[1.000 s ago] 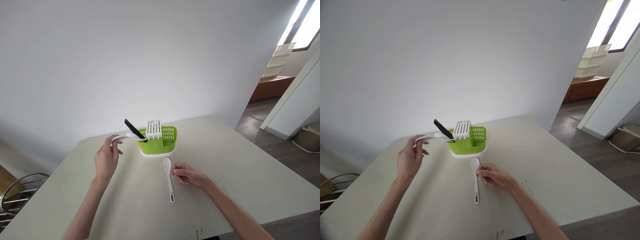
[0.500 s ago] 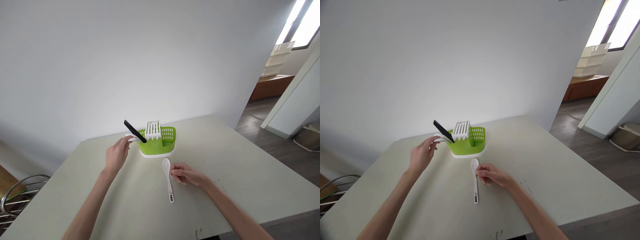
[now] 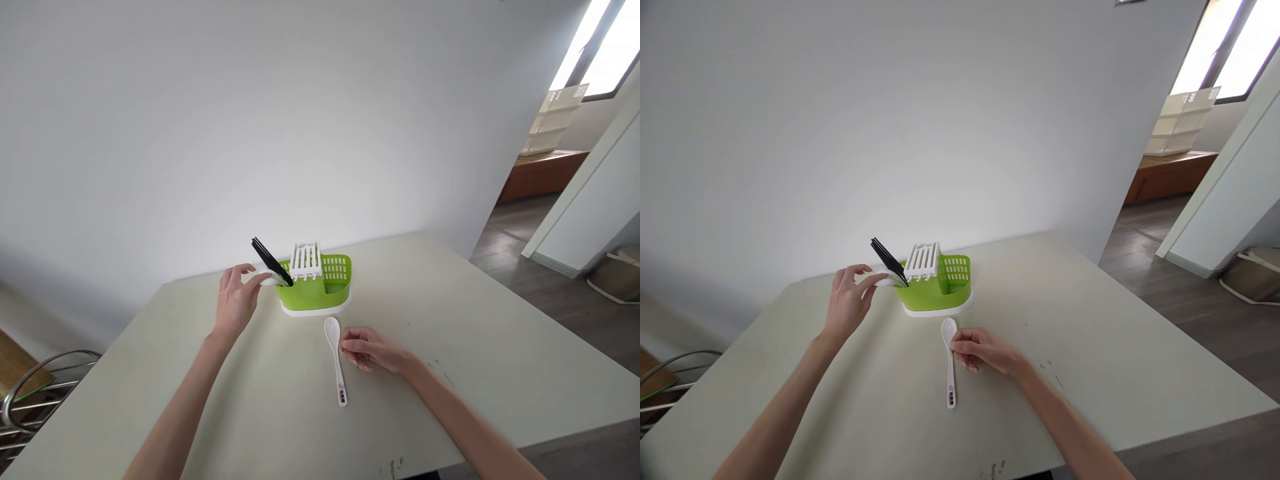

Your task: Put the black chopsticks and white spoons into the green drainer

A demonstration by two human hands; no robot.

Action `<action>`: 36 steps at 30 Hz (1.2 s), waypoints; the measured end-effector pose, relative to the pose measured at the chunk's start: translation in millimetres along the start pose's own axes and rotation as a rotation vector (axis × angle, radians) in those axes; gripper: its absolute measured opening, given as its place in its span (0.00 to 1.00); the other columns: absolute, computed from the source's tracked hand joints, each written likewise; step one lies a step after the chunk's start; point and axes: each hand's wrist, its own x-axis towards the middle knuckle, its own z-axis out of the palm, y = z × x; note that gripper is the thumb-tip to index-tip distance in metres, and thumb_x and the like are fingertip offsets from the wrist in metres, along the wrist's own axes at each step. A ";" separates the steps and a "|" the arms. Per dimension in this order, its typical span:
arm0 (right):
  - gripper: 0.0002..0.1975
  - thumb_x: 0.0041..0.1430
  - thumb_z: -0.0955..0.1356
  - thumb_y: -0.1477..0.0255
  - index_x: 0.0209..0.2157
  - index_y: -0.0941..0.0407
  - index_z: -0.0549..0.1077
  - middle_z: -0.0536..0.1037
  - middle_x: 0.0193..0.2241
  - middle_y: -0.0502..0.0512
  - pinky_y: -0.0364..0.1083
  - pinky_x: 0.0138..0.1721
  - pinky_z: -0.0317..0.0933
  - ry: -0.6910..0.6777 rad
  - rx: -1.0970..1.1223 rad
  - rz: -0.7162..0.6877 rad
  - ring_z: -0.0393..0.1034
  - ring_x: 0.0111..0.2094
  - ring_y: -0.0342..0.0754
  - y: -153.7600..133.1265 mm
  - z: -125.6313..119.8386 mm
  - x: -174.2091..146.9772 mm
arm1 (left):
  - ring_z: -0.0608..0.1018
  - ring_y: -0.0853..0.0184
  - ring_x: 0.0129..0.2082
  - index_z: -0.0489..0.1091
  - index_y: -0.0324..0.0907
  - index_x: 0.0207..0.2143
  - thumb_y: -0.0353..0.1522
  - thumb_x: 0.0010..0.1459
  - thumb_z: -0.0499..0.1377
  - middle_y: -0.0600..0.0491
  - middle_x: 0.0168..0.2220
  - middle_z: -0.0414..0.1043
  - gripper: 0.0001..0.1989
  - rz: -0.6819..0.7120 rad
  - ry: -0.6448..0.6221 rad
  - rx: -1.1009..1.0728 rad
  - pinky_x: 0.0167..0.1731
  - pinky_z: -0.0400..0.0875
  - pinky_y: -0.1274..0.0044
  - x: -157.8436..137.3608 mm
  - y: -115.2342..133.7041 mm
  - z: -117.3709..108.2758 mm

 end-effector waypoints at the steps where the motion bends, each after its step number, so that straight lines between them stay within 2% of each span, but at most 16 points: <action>1: 0.19 0.63 0.74 0.56 0.34 0.57 0.73 0.72 0.25 0.46 0.39 0.23 0.55 0.000 0.000 0.000 0.61 0.22 0.38 0.2 -0.1 0.0 | 0.71 0.53 0.49 0.80 0.51 0.49 0.28 0.70 0.54 0.43 0.52 0.70 0.16 -0.003 0.002 0.002 0.51 0.70 0.59 -0.3 -0.7 1.2; 5: 0.19 0.64 0.74 0.56 0.34 0.57 0.73 0.72 0.25 0.46 0.40 0.23 0.56 0.002 -0.005 0.001 0.61 0.21 0.38 1.4 -1.0 0.7 | 0.69 0.50 0.54 0.75 0.49 0.57 0.25 0.66 0.55 0.40 0.57 0.66 0.20 -0.009 -0.024 -0.001 0.54 0.69 0.55 -4.8 2.6 1.2; 9: 0.19 0.63 0.75 0.55 0.34 0.57 0.73 0.72 0.25 0.46 0.40 0.23 0.56 0.002 -0.007 -0.001 0.62 0.21 0.38 1.2 -1.3 1.4 | 0.67 0.47 0.59 0.65 0.44 0.64 0.23 0.60 0.57 0.37 0.61 0.62 0.29 0.036 -0.006 -0.058 0.58 0.67 0.53 -13.9 21.6 -5.8; 12: 0.18 0.63 0.75 0.56 0.34 0.57 0.73 0.72 0.25 0.46 0.40 0.23 0.56 0.002 -0.005 -0.005 0.62 0.21 0.38 0.4 -1.3 1.0 | 0.70 0.50 0.56 0.65 0.43 0.62 0.24 0.59 0.59 0.38 0.56 0.65 0.28 0.073 0.123 -0.128 0.56 0.69 0.56 -24.4 46.5 -9.3; 14: 0.18 0.64 0.74 0.56 0.34 0.57 0.73 0.72 0.25 0.46 0.40 0.23 0.56 0.004 -0.001 -0.009 0.62 0.21 0.38 0.4 -1.4 0.8 | 0.74 0.55 0.50 0.66 0.43 0.58 0.25 0.61 0.60 0.42 0.50 0.68 0.23 0.075 0.128 -0.244 0.50 0.72 0.63 -33.7 67.6 -8.2; 15: 0.18 0.64 0.74 0.56 0.34 0.57 0.73 0.72 0.25 0.46 0.40 0.23 0.56 0.007 0.001 -0.012 0.62 0.21 0.38 0.6 -1.6 0.7 | 0.75 0.58 0.47 0.66 0.43 0.56 0.26 0.62 0.59 0.44 0.48 0.69 0.20 0.071 0.076 -0.323 0.47 0.74 0.67 -39.0 79.0 -6.3; 18: 0.18 0.65 0.74 0.56 0.34 0.57 0.73 0.72 0.25 0.46 0.39 0.22 0.55 0.013 0.005 -0.021 0.62 0.21 0.38 1.8 -2.4 0.7 | 0.77 0.62 0.40 0.65 0.45 0.54 0.32 0.67 0.58 0.48 0.43 0.72 0.14 0.023 -0.195 -0.508 0.41 0.74 0.72 -56.3 113.9 4.8; 21: 0.18 0.65 0.74 0.56 0.35 0.57 0.73 0.72 0.25 0.46 0.40 0.22 0.56 0.016 0.005 -0.029 0.62 0.21 0.38 3.0 -3.7 0.7 | 0.77 0.63 0.35 0.63 0.45 0.57 0.39 0.68 0.57 0.50 0.42 0.72 0.18 -0.130 -0.416 -0.565 0.34 0.73 0.72 -71.0 141.3 21.6; 23: 0.18 0.66 0.73 0.56 0.35 0.57 0.72 0.72 0.25 0.45 0.40 0.22 0.56 0.024 0.004 -0.036 0.62 0.20 0.38 3.4 -4.7 0.7 | 0.77 0.64 0.31 0.60 0.44 0.59 0.42 0.68 0.57 0.52 0.39 0.72 0.21 -0.258 -0.518 -0.608 0.31 0.70 0.73 -76.3 152.2 32.4; 27: 0.19 0.66 0.73 0.55 0.35 0.56 0.71 0.72 0.25 0.45 0.40 0.23 0.57 0.033 0.002 -0.045 0.62 0.20 0.38 3.6 -5.8 1.1 | 0.76 0.64 0.29 0.59 0.44 0.60 0.41 0.66 0.56 0.56 0.35 0.71 0.23 -0.391 -0.590 -0.623 0.30 0.66 0.74 -75.8 160.6 45.3; 36: 0.21 0.64 0.73 0.52 0.36 0.56 0.72 0.72 0.25 0.45 0.40 0.23 0.56 0.033 -0.011 -0.043 0.62 0.20 0.38 1.1 -3.3 0.4 | 0.80 0.62 0.33 0.62 0.47 0.63 0.38 0.64 0.58 0.56 0.33 0.75 0.26 -0.459 -0.639 -0.497 0.33 0.64 0.75 -71.7 173.5 47.4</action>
